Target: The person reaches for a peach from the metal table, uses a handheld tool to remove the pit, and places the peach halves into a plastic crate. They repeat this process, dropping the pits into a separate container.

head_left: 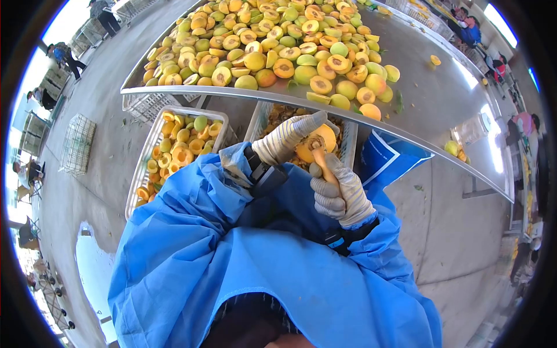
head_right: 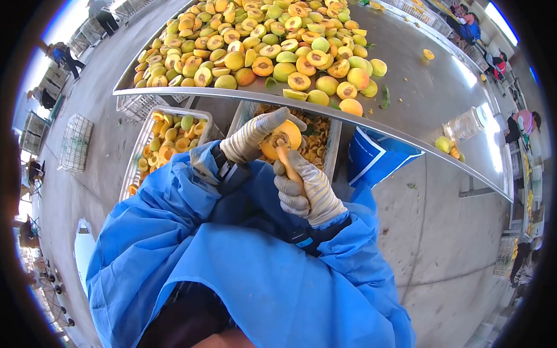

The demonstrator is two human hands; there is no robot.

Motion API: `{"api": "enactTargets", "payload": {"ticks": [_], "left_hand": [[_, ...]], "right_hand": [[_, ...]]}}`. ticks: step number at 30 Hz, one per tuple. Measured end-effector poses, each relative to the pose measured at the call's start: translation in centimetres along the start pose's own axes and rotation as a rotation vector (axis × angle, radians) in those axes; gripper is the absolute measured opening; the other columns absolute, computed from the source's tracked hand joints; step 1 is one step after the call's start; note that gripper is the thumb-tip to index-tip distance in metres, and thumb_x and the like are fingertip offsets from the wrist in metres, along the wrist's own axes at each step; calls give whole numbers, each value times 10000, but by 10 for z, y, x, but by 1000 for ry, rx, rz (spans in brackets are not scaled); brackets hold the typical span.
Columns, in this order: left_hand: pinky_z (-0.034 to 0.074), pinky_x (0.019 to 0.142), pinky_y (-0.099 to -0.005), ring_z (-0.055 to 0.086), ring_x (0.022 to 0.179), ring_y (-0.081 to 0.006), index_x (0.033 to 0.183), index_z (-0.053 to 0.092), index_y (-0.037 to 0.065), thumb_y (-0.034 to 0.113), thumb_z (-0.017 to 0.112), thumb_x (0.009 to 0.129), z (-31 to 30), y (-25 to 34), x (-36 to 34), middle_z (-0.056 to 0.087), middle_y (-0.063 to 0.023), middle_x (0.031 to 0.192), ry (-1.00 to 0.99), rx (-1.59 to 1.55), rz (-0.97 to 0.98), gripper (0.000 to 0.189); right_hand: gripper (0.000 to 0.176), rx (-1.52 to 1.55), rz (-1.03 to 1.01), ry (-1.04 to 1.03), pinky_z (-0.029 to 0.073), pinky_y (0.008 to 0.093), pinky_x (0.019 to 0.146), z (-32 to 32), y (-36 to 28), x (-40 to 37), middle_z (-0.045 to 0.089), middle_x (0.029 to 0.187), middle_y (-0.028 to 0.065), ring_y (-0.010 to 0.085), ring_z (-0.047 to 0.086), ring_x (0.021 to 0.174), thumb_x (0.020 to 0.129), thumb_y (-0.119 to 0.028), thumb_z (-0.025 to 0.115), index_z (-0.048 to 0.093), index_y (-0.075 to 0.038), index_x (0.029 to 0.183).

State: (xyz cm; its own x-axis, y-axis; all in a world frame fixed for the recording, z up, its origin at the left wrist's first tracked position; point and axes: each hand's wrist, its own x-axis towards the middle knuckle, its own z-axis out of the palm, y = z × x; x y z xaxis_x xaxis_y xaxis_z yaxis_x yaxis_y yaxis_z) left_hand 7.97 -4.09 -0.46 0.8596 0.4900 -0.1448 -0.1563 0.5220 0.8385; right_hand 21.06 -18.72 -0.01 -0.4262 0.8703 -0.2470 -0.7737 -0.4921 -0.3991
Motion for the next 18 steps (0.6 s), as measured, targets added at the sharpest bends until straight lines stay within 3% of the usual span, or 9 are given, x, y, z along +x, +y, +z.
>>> {"api": "enactTargets", "payload": {"ticks": [3, 6, 8, 10, 12, 13, 14, 16, 18], "left_hand": [[541, 873, -347, 659, 955, -223, 1160, 616, 14, 572, 588, 910, -1, -3, 6, 666, -115, 1025, 40, -186, 52, 612], [549, 860, -360, 666, 974, -208, 1163, 614, 32, 552, 607, 909, -6, 1, 8, 678, -105, 1037, 183, -268, 241, 578], [538, 873, -341, 656, 998, -171, 1175, 606, 46, 510, 643, 904, -23, 12, -2, 671, -83, 1094, 240, -208, 209, 539], [517, 894, -309, 632, 1032, -145, 1220, 582, 39, 465, 668, 906, -32, 26, -15, 646, -51, 1154, 326, -192, 216, 536], [504, 870, -280, 613, 1021, -122, 1217, 581, 20, 415, 680, 915, -58, 36, -31, 638, -35, 1143, 386, -74, 361, 507], [502, 861, -275, 610, 1011, -118, 1213, 583, 16, 404, 683, 915, -71, 43, -46, 636, -33, 1135, 436, -18, 421, 498], [500, 852, -269, 607, 1000, -114, 1208, 585, 13, 393, 686, 916, -85, 47, -66, 635, -31, 1126, 494, 42, 467, 490], [489, 784, -254, 598, 922, -102, 1213, 595, 21, 385, 671, 929, -128, 61, -114, 640, -18, 1046, 557, 111, 454, 468], [465, 738, -244, 572, 850, -97, 1184, 621, 38, 393, 678, 921, -180, 63, -165, 640, -4, 986, 901, 401, 476, 445]], "right_hand": [[397, 102, -52, -127, 300, 212, 316, 1, 0, -2, 464, 569, -16, 74, 383, 350, 983, -490, 517, 582, -99, 988], [403, -161, -227, 166, 295, 214, 317, 10, -6, -6, 465, 572, -14, 77, 388, 355, 977, -498, 525, 576, -98, 987], [435, -362, -240, 289, 300, 197, 327, 11, -12, -7, 457, 576, -14, 80, 388, 357, 955, -517, 556, 573, -88, 1021], [483, -859, -262, 495, 401, 283, 390, 3, -19, 2, 520, 601, 38, 166, 505, 423, 949, -507, 566, 569, -51, 1110], [456, -1809, -508, 684, 453, 314, 535, -36, -19, 12, 591, 737, 64, 198, 557, 579, 956, -424, 591, 564, -35, 1192], [452, -1728, -499, 660, 471, 324, 686, -19, -19, 9, 627, 899, 112, 205, 589, 759, 946, -381, 608, 559, -30, 1227], [447, -1580, -497, 604, 465, 280, 752, -11, -24, 6, 618, 964, 101, 167, 570, 824, 943, -362, 615, 568, -18, 1225], [446, -1427, -478, 580, 465, 280, 746, -14, -28, 10, 618, 960, 101, 165, 569, 817, 943, -364, 615, 570, -18, 1221], [445, -1425, -421, 609, 465, 280, 740, -32, -25, 34, 619, 955, 100, 164, 568, 811, 943, -366, 614, 571, -17, 1217]]}}
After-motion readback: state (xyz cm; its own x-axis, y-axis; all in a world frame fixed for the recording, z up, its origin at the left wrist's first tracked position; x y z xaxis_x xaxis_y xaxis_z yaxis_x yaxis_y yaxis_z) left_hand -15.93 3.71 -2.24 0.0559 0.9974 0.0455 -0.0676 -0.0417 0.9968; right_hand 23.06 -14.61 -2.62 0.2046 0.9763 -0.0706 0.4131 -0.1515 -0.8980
